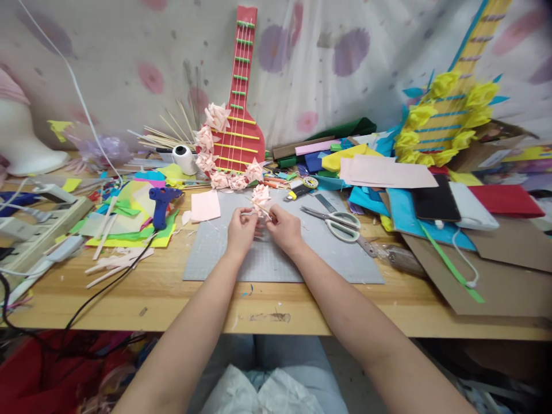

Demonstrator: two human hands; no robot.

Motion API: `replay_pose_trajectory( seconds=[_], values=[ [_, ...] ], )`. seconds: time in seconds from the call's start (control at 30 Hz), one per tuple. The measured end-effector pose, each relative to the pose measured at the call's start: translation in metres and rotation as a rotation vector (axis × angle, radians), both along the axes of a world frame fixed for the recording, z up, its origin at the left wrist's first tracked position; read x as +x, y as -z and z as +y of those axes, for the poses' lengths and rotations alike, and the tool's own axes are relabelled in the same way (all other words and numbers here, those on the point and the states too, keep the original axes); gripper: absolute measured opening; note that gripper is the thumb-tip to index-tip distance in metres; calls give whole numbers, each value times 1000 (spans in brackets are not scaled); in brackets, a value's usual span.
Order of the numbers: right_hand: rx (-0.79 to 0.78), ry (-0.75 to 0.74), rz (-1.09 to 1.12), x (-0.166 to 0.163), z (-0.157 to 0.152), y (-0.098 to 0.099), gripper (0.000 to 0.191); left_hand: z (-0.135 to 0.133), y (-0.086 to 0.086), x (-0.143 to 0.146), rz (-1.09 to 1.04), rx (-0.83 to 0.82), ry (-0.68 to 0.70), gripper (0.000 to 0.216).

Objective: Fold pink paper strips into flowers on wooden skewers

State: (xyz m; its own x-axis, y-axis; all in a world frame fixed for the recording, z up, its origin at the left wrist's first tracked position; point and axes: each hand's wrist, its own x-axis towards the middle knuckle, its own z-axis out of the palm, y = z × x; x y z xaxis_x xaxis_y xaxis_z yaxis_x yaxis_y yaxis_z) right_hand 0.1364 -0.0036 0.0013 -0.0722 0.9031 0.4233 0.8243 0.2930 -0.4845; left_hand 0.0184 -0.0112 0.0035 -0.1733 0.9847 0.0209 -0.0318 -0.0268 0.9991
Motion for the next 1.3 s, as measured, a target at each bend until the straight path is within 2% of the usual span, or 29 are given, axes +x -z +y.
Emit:
replay_pose_trajectory(
  seconds=[0.1, 0.23, 0.6, 0.8, 0.9, 1.03, 1.13, 1.23, 1.3],
  values=[
    [39, -65, -74, -2, -2, -1, 12, 4, -1, 1, -215, -152, -1, 23],
    [28, -91, -66, -2, -3, 0, 12, 5, -4, -1, -315, -164, -25, 24],
    [-11, -85, 56, 0, -4, -1, 14, 10, 4, -1, -295, -180, -36, 13],
    [-73, -35, -6, 0, 0, 3, 15, 12, 8, -6, -280, -114, -202, 9],
    [-144, -26, -53, -1, 0, 4, 15, 13, 8, -8, -255, -88, -239, 11],
    [-186, -66, -107, -4, -4, -1, 31, 13, 8, -8, -271, -92, -254, 10],
    [-175, -151, -157, -7, -9, -5, 42, 15, 8, -9, -298, -78, -278, 10],
    [-171, -220, -223, -10, -11, -6, 45, 16, 9, -11, -337, -65, -297, 14],
    [-188, -209, -252, -10, -10, -4, 45, 16, 7, -12, -358, -73, -304, 16]
  ],
)
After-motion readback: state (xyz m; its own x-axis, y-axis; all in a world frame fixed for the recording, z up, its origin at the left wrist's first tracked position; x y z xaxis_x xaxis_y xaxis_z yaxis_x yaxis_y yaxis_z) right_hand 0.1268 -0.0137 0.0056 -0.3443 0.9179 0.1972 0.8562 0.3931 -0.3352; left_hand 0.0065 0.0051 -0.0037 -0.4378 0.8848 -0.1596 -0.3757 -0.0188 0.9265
